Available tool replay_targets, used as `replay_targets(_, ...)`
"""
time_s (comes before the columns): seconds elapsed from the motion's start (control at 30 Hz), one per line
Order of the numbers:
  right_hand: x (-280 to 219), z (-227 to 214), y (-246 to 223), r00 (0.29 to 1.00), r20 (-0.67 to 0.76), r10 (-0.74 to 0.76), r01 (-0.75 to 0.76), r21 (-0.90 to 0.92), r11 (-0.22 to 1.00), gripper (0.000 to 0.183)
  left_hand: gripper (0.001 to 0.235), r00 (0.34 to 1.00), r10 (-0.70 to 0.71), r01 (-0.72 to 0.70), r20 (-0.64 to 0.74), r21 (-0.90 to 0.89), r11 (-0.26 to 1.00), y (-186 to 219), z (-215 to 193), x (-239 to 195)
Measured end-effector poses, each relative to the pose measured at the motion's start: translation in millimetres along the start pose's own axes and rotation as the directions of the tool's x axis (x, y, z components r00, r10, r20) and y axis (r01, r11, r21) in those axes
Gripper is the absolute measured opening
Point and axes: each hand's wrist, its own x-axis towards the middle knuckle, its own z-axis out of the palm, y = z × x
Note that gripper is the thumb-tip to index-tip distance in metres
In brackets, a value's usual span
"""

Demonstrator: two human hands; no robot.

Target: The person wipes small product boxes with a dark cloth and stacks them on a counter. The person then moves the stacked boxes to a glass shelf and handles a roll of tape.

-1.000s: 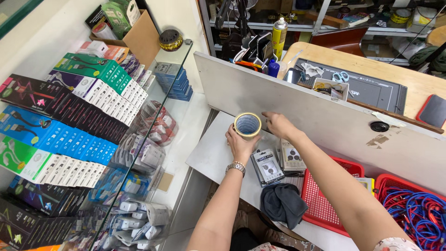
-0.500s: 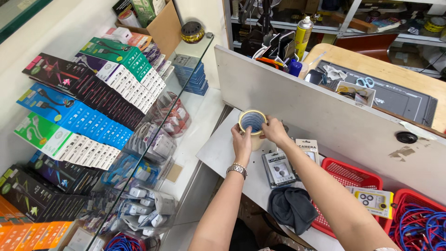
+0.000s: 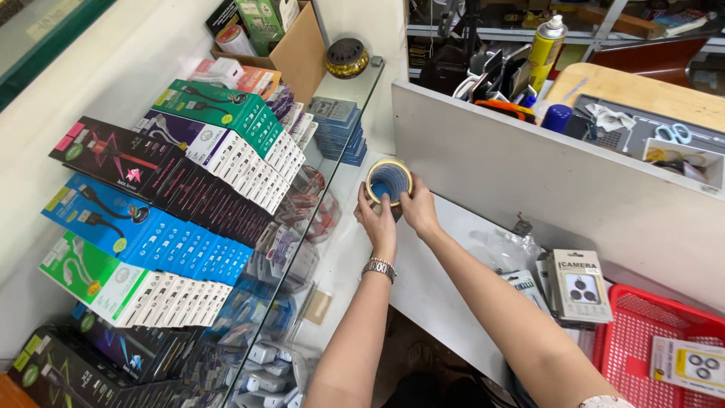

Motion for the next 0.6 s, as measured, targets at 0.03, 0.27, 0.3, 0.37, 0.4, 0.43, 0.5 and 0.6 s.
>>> replay_targets(0.03, 8, 14, 8, 1.000, -0.012, 0.017, -0.017, -0.015, 1.000, 0.054, 0.065, 0.999, -0.045, 0.044, -0.011, -0.024, 0.999, -10, 1, 13)
replay_targets(0.27, 59, 84, 94, 0.959, 0.064, 0.277, -0.284, 0.222, 0.933, 0.049, 0.058, 0.974, -0.222, 0.207, -0.052, -0.203, 0.957, -89, 20, 76)
replay_targets(0.3, 64, 92, 106, 0.942, 0.108, 0.316, -0.334, 0.342, 0.878, 0.051, 0.057, 0.964, -0.257, 0.241, -0.067, -0.188, 0.952, -97, 23, 85)
replay_targets(0.37, 76, 103, 126, 0.892, 0.221, 0.394, -0.451, 0.492, 0.745, 0.054, 0.054, 0.926, -0.376, 0.361, -0.016, -0.250, 0.899, -111, 28, 101)
replay_targets(0.4, 80, 109, 134, 0.854, 0.289, 0.432, -0.519, 0.523, 0.677, 0.055, 0.053, 0.901, -0.433, 0.418, 0.009, -0.278, 0.865, -117, 29, 109)
replay_targets(0.43, 85, 115, 140, 0.811, 0.359, 0.462, -0.584, 0.545, 0.602, 0.056, 0.052, 0.920, -0.393, 0.380, -0.006, -0.234, 0.895, -122, 33, 118)
replay_targets(0.5, 94, 132, 148, 0.875, 0.292, 0.385, -0.482, 0.587, 0.651, 0.052, 0.049, 0.951, -0.308, 0.301, -0.033, -0.135, 0.944, -131, 38, 136)
replay_targets(0.6, 124, 150, 154, 0.895, 0.192, 0.402, -0.430, 0.607, 0.668, 0.051, 0.051, 0.921, -0.389, 0.388, 0.010, -0.096, 0.917, -143, 49, 163)
